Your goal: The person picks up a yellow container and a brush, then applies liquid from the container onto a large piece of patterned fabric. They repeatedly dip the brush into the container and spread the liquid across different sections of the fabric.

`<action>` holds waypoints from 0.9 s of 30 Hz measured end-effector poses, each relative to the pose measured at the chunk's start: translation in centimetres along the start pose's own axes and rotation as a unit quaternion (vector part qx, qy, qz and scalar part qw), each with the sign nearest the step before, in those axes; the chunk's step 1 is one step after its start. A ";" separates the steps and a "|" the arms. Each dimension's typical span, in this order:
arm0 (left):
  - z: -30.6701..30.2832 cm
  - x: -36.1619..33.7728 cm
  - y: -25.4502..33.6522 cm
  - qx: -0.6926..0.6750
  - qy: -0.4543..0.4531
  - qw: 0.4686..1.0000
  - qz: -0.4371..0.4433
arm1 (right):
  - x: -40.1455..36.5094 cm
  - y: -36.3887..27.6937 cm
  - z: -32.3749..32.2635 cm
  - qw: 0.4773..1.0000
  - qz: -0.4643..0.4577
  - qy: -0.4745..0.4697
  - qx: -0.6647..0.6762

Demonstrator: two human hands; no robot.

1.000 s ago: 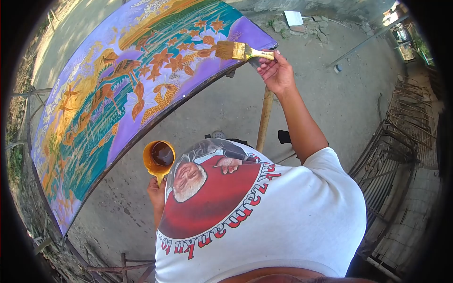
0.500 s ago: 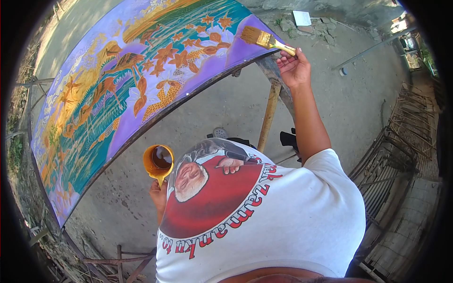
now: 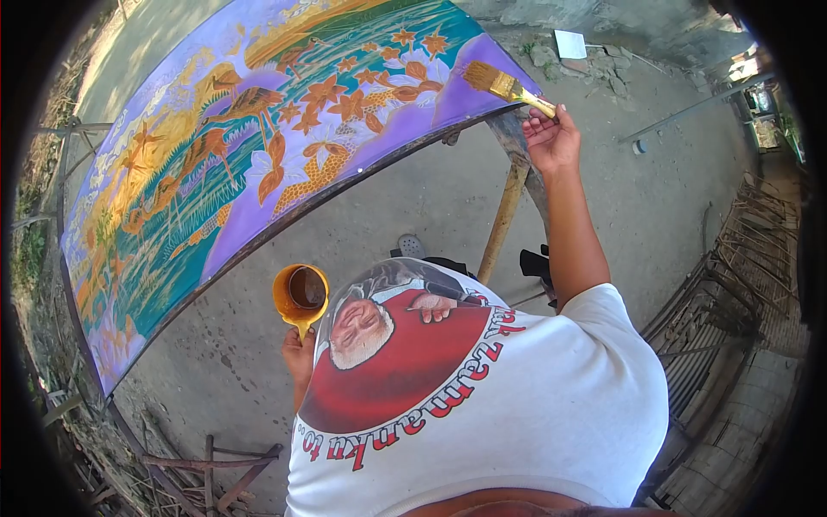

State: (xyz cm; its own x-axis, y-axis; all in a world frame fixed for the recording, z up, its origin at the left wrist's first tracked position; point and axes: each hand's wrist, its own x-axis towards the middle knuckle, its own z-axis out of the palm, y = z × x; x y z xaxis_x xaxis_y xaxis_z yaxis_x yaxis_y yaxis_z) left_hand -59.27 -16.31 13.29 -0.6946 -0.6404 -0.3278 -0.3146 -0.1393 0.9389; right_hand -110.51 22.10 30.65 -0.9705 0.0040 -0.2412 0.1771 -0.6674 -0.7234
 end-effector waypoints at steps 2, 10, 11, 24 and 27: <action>0.5 -0.2 0.5 -0.056 0.033 0.997 -0.031 | 0.2 -0.1 -0.3 1.000 -0.001 -0.012 0.006; 1.0 0.4 0.6 -0.060 0.022 0.998 -0.024 | 0.2 0.2 -0.5 0.999 -0.006 -0.032 -0.024; 1.0 0.5 0.3 -0.084 0.023 0.996 -0.030 | 0.0 0.5 -0.4 0.998 0.002 -0.038 -0.040; 0.8 0.0 0.4 -0.076 0.041 0.995 -0.056 | 1.1 4.1 1.7 0.982 0.074 -0.076 -0.154; 0.9 -0.7 0.3 -0.056 0.013 0.998 0.016 | 1.9 3.5 1.3 0.987 0.066 -0.059 -0.133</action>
State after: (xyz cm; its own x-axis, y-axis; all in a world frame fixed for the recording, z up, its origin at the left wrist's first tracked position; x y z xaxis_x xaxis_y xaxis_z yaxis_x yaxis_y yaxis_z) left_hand -59.46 -15.23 13.73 -0.6858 -0.6644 -0.2969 -0.2184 -0.2013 0.9549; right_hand -111.99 18.82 28.52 -0.9457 -0.1673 -0.2788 0.3246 -0.4368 -0.8390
